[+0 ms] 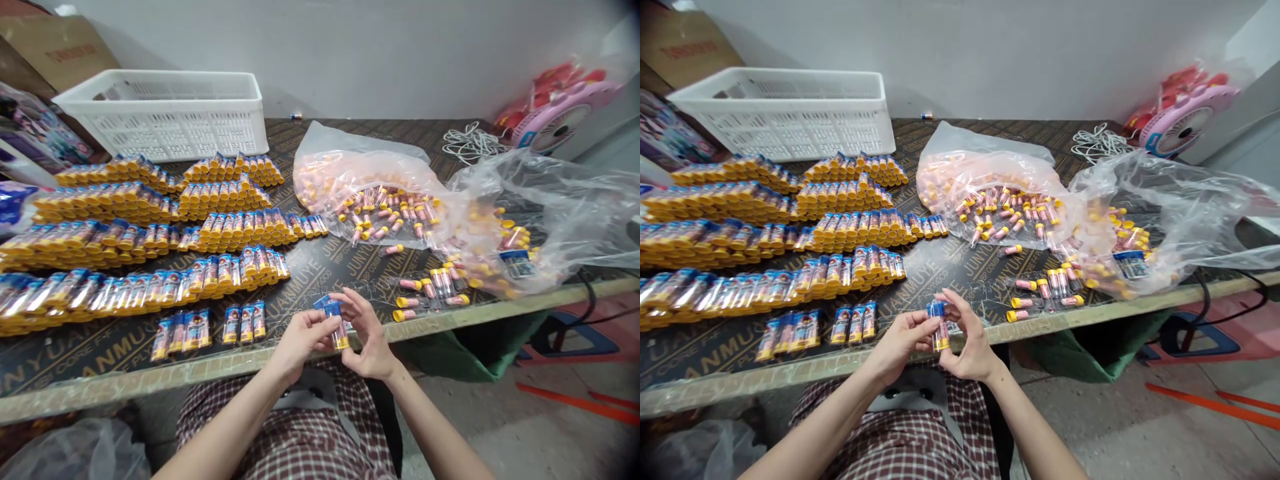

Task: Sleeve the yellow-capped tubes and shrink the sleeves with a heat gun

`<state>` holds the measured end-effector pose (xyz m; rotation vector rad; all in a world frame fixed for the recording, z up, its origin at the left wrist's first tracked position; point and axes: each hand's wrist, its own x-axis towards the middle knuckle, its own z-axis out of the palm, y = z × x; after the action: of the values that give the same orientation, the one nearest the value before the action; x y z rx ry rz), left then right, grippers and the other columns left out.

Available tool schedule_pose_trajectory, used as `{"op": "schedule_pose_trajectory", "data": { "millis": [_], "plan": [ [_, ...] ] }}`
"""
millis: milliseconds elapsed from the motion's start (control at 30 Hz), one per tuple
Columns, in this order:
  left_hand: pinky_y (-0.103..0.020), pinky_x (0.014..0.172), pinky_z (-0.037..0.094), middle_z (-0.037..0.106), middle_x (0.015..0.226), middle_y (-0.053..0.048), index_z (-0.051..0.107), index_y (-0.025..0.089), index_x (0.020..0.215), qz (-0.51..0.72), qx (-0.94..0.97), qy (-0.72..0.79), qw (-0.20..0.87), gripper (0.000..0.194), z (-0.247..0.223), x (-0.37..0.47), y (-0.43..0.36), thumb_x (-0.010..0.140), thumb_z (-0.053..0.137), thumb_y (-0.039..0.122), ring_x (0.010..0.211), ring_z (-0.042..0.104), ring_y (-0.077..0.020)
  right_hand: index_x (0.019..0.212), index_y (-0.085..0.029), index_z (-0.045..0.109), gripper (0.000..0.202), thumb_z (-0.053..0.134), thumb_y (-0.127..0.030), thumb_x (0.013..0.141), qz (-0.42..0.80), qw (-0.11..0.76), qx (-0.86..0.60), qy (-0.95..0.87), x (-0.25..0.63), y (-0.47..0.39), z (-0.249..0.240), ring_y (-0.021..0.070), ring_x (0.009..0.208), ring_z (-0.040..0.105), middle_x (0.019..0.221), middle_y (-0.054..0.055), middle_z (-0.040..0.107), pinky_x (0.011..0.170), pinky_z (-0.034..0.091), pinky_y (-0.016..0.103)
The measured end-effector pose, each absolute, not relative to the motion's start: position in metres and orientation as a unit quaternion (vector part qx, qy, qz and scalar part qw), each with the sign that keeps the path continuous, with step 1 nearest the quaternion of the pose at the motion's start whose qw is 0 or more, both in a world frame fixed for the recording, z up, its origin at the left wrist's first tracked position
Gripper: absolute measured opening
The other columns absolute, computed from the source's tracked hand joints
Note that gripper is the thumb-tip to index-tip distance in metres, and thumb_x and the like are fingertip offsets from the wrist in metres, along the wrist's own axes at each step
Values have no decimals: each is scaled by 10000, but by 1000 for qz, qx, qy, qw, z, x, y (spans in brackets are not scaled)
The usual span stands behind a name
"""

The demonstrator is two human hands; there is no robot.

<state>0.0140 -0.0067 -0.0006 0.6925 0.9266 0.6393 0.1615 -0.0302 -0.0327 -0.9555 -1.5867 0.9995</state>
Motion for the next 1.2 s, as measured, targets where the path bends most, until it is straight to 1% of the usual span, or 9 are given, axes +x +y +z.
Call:
{"op": "schedule_pose_trajectory", "data": {
  "millis": [467,600,667,733,800,900,967,1000,1200],
  "plan": [
    [-184,522,416,628,604,-11,618,123,687,304,323,441,780,367,-1,16,-9,614,709,471,499,534,-69,1375,-236,224,851,487,-71,583,397,501,-403,-655,158,-31,-31,249,1134,511,1331,114,440,931,454,408],
    [-203,547,424,625,619,-11,590,132,690,313,359,470,743,386,-4,10,-5,628,674,503,529,539,-86,1413,-267,129,901,534,-97,626,398,472,-392,-681,161,-29,-30,252,1204,445,1431,103,308,986,397,432],
    [-215,563,414,626,621,-13,578,142,670,314,444,521,658,381,-5,0,0,643,643,517,561,544,-106,1425,-286,84,925,565,-136,649,379,465,-401,-692,166,-26,-30,263,1241,400,1482,88,196,1011,362,458],
    [-227,570,388,624,609,-16,580,155,652,281,558,595,505,372,-6,-15,6,661,608,525,585,546,-130,1429,-293,69,904,571,-163,688,336,469,-439,-689,175,-22,-30,260,1248,388,1489,81,169,1017,350,469],
    [-238,565,358,633,616,-26,594,170,655,198,645,655,338,367,-8,-31,12,692,556,534,606,560,-156,1426,-290,119,828,554,-166,732,268,461,-506,-678,190,-15,-32,246,1229,406,1462,83,235,1008,360,459],
    [-250,556,333,666,687,-62,608,189,674,54,699,693,168,397,-11,-47,17,745,456,548,681,600,-203,1325,-255,396,594,540,-170,755,133,402,-609,-671,221,-3,-37,251,1181,438,1321,89,430,995,359,456],
    [-256,539,321,672,718,-84,603,189,666,-8,710,697,102,437,-12,-53,19,766,400,563,712,611,-226,1168,-219,564,425,556,-195,744,48,351,-654,-669,244,6,-43,265,1096,483,1170,98,540,966,374,459],
    [-259,530,316,671,724,-89,599,187,664,-27,711,698,80,455,-12,-55,19,772,381,571,717,613,-234,1116,-197,601,380,564,-208,738,19,326,-668,-669,255,9,-46,268,1051,498,1119,107,565,936,394,450],
    [-271,551,344,653,738,-81,577,185,739,-22,713,701,27,439,-8,-52,20,800,375,569,748,609,-236,1056,-154,638,344,561,-250,735,-30,169,-710,-683,301,24,-56,298,989,482,1108,118,612,844,392,458]
  ]
}}
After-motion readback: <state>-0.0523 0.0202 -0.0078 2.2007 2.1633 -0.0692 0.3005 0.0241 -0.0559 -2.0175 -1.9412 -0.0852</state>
